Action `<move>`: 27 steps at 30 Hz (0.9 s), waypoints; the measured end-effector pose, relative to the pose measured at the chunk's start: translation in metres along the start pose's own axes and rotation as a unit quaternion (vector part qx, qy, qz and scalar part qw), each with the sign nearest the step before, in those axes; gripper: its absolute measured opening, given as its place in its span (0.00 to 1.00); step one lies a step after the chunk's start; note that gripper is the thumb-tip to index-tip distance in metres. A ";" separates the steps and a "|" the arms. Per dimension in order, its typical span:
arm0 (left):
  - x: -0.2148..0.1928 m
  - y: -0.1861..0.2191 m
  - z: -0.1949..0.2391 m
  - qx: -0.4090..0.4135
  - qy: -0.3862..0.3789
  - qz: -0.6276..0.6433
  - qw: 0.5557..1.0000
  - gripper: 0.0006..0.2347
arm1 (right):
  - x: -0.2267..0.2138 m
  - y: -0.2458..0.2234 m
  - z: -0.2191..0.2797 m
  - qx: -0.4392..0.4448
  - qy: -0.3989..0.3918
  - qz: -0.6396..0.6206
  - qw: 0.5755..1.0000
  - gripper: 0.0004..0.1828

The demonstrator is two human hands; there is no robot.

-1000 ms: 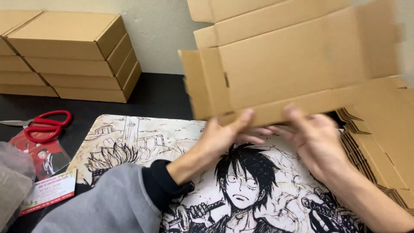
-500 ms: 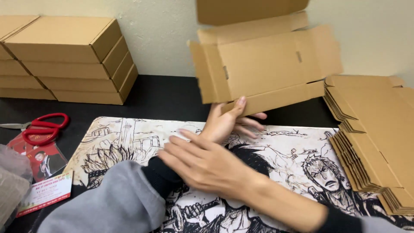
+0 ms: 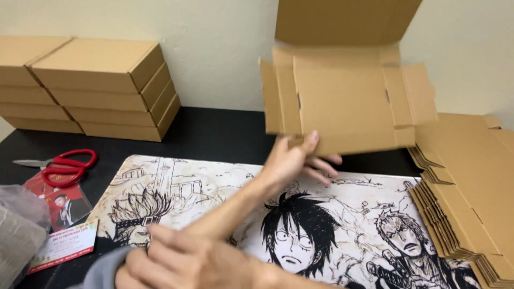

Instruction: The person folds a flat cardboard box blank into a three-dimensional box. They crease the score lines, fold the side panels upward, and tuck the bottom flaps into slots to form the base. The person then folds the top flaps inward to close the box.

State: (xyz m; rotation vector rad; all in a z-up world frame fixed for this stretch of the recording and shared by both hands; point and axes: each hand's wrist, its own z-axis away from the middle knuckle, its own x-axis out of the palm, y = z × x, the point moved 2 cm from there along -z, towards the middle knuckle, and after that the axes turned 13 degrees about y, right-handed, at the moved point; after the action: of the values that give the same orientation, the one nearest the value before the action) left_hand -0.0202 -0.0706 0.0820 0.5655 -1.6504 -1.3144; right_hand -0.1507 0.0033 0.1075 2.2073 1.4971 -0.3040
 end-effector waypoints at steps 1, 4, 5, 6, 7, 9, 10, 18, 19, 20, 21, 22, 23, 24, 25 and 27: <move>0.001 -0.004 0.011 -0.009 0.012 0.015 1.000 0.23 | -0.003 -0.006 0.000 0.022 -0.035 0.024 0.999 0.14; -0.011 -0.017 0.033 -0.029 0.032 0.044 0.998 0.23 | -0.022 -0.010 0.013 0.114 -0.099 -0.084 0.985 0.12; -0.020 -0.021 0.040 -0.043 0.038 0.055 0.997 0.23 | -0.027 -0.009 0.020 0.181 -0.123 -0.213 0.952 0.17; -0.029 -0.015 0.045 -0.042 0.040 0.055 0.997 0.23 | -0.040 -0.001 0.035 0.180 -0.123 -0.215 0.952 0.17; -0.037 -0.010 0.051 -0.051 0.052 0.049 0.996 0.23 | -0.056 0.011 0.050 0.275 -0.048 -0.203 0.938 0.12; -0.049 -0.001 0.057 -0.060 0.063 0.043 0.995 0.23 | -0.084 0.033 0.083 0.368 0.024 -0.188 0.910 0.09; -0.052 0.004 0.058 -0.052 0.067 0.049 0.995 0.23 | -0.096 0.046 0.103 0.444 0.010 -0.078 0.893 0.06; -0.063 0.018 0.062 -0.116 0.132 -0.047 0.983 0.25 | -0.143 0.117 0.162 0.813 0.092 -0.055 0.572 0.15; -0.064 0.018 0.060 -0.109 0.129 -0.044 0.985 0.24 | -0.145 0.121 0.173 0.791 0.215 -0.132 0.557 0.10; -0.066 0.018 0.058 -0.103 0.125 -0.042 0.986 0.22 | -0.148 0.125 0.184 0.751 0.334 -0.205 0.531 0.06; -0.067 0.015 0.057 -0.105 0.126 -0.042 0.986 0.22 | -0.148 0.125 0.183 0.752 0.334 -0.206 0.529 0.06; -0.067 0.014 0.056 -0.097 0.122 -0.039 0.987 0.21 | -0.149 0.124 0.182 0.758 0.325 -0.187 0.534 0.05; -0.068 0.013 0.054 -0.090 0.117 -0.036 0.988 0.19 | -0.150 0.123 0.181 0.763 0.317 -0.168 0.538 0.03; -0.071 0.007 0.052 -0.091 0.117 -0.038 0.988 0.19 | -0.149 0.123 0.179 0.763 0.318 -0.169 0.537 0.03; -0.074 0.002 0.049 -0.061 0.135 -0.039 0.988 0.18 | -0.149 0.123 0.177 0.761 0.330 -0.149 0.539 0.04; -0.074 0.001 0.047 -0.033 0.151 -0.040 0.987 0.19 | -0.151 0.123 0.179 0.758 0.343 -0.128 0.539 0.08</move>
State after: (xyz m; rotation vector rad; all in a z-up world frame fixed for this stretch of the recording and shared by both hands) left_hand -0.0258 0.0125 0.0556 0.7592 -1.3438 -1.2659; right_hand -0.0836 -0.2442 0.0450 3.6543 2.4920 -1.4423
